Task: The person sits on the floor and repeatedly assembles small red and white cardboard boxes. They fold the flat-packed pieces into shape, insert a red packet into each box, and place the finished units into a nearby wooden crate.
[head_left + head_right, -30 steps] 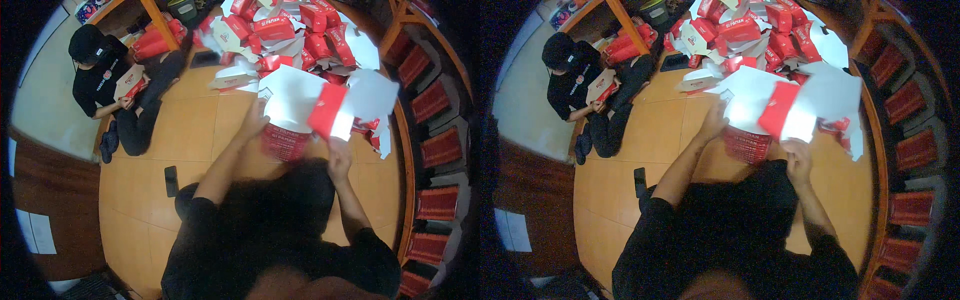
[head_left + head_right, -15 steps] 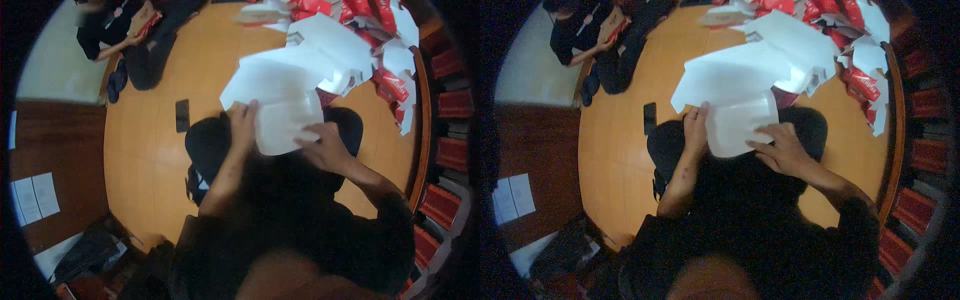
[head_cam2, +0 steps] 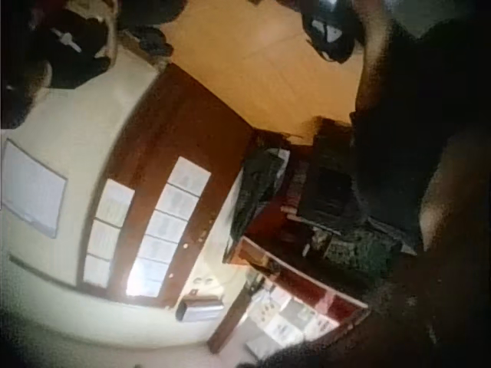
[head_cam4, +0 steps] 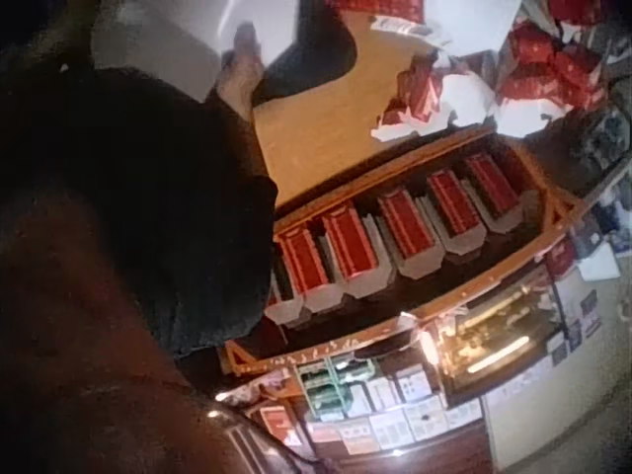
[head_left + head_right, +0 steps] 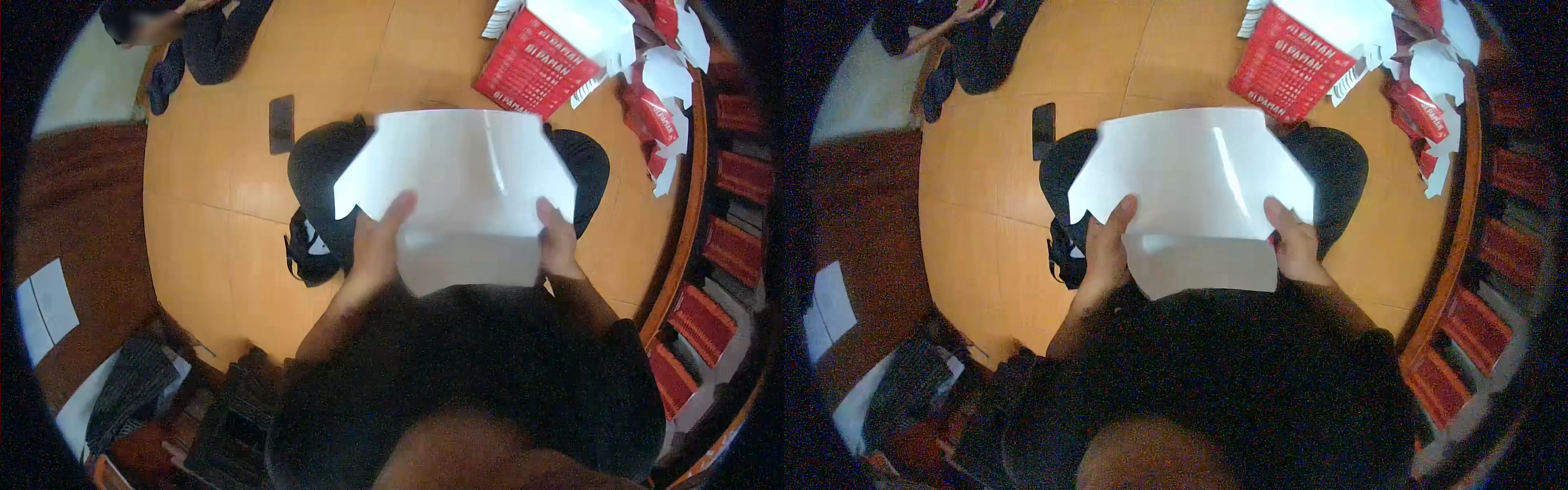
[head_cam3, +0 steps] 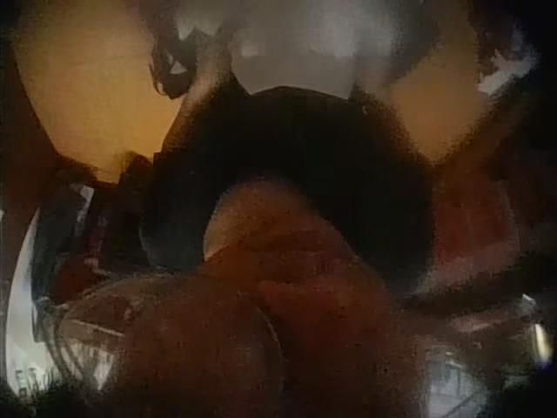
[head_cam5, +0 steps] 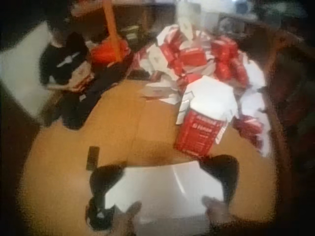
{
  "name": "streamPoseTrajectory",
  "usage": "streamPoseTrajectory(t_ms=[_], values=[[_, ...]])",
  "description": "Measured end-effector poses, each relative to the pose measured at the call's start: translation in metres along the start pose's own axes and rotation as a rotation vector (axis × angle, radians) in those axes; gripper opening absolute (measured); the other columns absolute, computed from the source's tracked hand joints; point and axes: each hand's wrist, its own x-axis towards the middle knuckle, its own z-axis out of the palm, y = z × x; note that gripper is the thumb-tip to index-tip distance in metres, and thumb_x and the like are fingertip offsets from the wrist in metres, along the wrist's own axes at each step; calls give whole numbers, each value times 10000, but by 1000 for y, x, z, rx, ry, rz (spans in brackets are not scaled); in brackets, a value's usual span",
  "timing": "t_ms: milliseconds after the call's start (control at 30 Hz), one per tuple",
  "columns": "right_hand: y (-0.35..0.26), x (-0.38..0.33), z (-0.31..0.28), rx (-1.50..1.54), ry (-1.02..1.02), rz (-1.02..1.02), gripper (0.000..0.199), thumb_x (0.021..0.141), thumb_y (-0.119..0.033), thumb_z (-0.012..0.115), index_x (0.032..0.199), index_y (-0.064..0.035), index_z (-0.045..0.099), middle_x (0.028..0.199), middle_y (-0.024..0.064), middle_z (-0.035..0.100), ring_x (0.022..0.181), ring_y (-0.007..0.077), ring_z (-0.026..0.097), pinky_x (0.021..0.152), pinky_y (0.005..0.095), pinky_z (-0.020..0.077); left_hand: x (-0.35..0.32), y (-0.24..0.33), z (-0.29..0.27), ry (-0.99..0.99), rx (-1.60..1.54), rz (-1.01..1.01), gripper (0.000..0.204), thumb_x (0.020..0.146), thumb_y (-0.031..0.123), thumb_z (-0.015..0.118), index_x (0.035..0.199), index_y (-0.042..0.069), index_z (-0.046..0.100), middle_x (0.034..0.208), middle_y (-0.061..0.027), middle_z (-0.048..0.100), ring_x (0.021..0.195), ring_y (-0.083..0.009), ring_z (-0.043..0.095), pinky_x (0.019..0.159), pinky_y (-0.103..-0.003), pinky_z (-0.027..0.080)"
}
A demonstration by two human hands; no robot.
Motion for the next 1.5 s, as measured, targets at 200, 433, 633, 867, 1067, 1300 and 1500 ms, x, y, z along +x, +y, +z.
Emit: streamPoseTrajectory(t_ms=[200,433,633,867,1067,1300,1500], values=[[-11,-6,21,5,55,79,461,924,-335,628,1205,28,589,1111,79,632,1003,160,564,867,295,434,-9,-3,4,65,-103,-16,428,875,191,680,1209,-51,565,1088,-116,644,947,-186,612,815,-326,490],[19,19,-37,-128,-269,-148,454,948,-238,605,1301,35,518,1180,76,589,1081,143,528,905,289,430,-6,10,22,37,162,152,450,934,287,631,1202,-70,572,1098,-126,660,983,-201,625,855,-338,490],[-33,66,-101,-454,294,-124,305,931,-86,600,1217,19,586,1226,166,598,1084,220,576,903,352,482,88,42,65,-626,184,522,665,958,576,478,1341,32,477,1409,-141,453,1314,-238,422,1063,-423,378],[-161,202,-173,78,110,-338,418,918,-237,610,1244,19,564,1140,154,630,1004,232,617,848,342,503,318,15,172,-399,206,-131,559,970,542,467,1280,83,544,1245,-113,579,1205,-255,510,901,-428,482],[-209,318,-184,-588,8,-275,485,908,-353,620,1190,42,610,1129,184,643,1031,245,615,887,359,486,283,-17,211,-511,-220,-722,604,937,603,485,1291,117,548,1212,-100,602,1142,-241,554,886,-425,515],[-223,380,-157,-882,-181,-535,554,904,-441,618,1154,53,644,1129,169,663,1010,243,623,921,360,472,292,-40,188,-310,-193,-764,642,903,662,507,1321,176,540,1222,-72,615,1087,-209,597,879,-416,545],[-243,375,-140,-1133,-271,-408,466,944,-381,578,1132,41,645,1165,159,664,1039,268,632,904,346,486,315,-81,169,-445,-386,-585,646,912,641,506,1318,139,518,1245,-133,564,1161,-261,540,971,-506,491]])
